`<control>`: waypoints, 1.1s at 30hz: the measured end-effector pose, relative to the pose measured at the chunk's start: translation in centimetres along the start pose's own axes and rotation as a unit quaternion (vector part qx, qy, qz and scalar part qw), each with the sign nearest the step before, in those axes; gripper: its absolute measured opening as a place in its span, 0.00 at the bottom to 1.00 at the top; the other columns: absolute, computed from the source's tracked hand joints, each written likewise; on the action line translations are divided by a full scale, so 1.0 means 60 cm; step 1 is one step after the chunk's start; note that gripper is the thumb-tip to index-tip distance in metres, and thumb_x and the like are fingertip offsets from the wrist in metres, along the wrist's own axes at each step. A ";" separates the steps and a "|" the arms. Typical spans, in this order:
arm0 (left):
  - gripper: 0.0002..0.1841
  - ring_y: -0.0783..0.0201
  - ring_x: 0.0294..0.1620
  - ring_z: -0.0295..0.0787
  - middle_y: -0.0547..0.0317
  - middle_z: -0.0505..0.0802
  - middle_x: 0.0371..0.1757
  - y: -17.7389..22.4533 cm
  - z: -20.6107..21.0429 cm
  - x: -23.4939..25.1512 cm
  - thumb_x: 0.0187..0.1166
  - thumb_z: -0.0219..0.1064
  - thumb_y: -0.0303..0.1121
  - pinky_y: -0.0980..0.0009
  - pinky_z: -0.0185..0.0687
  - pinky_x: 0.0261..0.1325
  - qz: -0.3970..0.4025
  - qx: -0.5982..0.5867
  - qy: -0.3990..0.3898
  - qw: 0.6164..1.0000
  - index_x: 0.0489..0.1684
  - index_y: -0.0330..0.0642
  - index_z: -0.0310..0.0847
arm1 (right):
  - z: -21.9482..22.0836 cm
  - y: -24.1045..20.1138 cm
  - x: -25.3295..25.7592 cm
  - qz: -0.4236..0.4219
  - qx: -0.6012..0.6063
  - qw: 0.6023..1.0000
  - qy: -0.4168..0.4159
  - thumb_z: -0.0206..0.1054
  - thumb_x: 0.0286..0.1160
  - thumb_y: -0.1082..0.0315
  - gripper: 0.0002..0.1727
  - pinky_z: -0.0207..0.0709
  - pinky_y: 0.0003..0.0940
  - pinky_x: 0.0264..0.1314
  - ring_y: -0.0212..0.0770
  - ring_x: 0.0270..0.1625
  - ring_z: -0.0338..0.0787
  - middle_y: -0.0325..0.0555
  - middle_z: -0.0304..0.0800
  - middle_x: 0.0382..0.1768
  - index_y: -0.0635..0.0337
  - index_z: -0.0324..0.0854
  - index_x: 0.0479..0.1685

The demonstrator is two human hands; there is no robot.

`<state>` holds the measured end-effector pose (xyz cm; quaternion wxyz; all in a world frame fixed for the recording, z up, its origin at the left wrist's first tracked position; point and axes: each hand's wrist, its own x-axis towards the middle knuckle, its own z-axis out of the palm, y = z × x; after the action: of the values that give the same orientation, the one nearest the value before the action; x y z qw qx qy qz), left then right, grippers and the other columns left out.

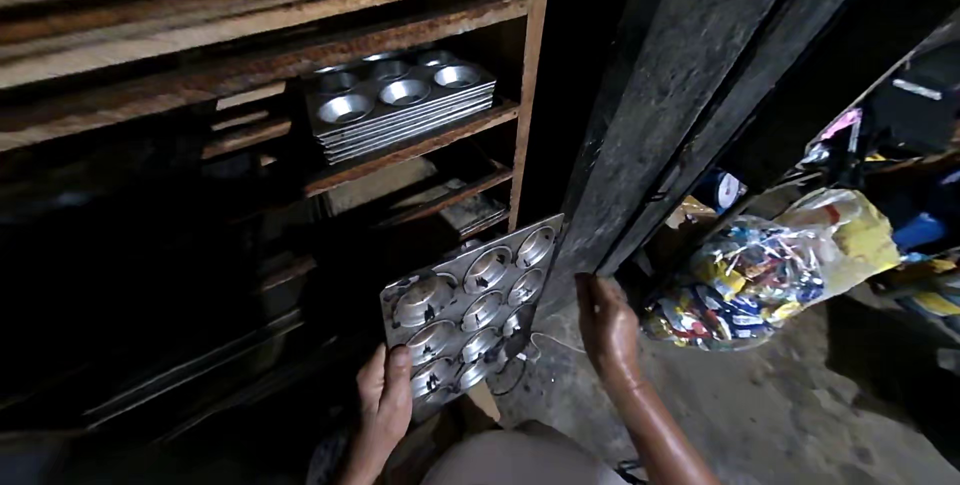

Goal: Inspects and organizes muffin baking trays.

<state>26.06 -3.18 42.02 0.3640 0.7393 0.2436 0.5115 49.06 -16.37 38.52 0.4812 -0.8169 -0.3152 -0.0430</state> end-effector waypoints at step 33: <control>0.25 0.93 0.49 0.86 0.82 0.91 0.39 0.021 0.070 0.002 0.91 0.52 0.49 0.87 0.83 0.57 -0.035 -0.009 0.063 0.997 0.47 0.31 0.82 | 0.021 0.013 0.013 -0.007 0.276 0.960 -0.056 0.68 0.77 0.57 0.39 0.84 0.34 0.67 0.43 0.66 0.88 0.68 0.77 0.73 0.78 0.64 0.80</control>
<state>30.02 -5.11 42.18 0.3724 0.6930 0.2876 0.5462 49.83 -15.23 37.52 0.6688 -0.6514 -0.3474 0.0879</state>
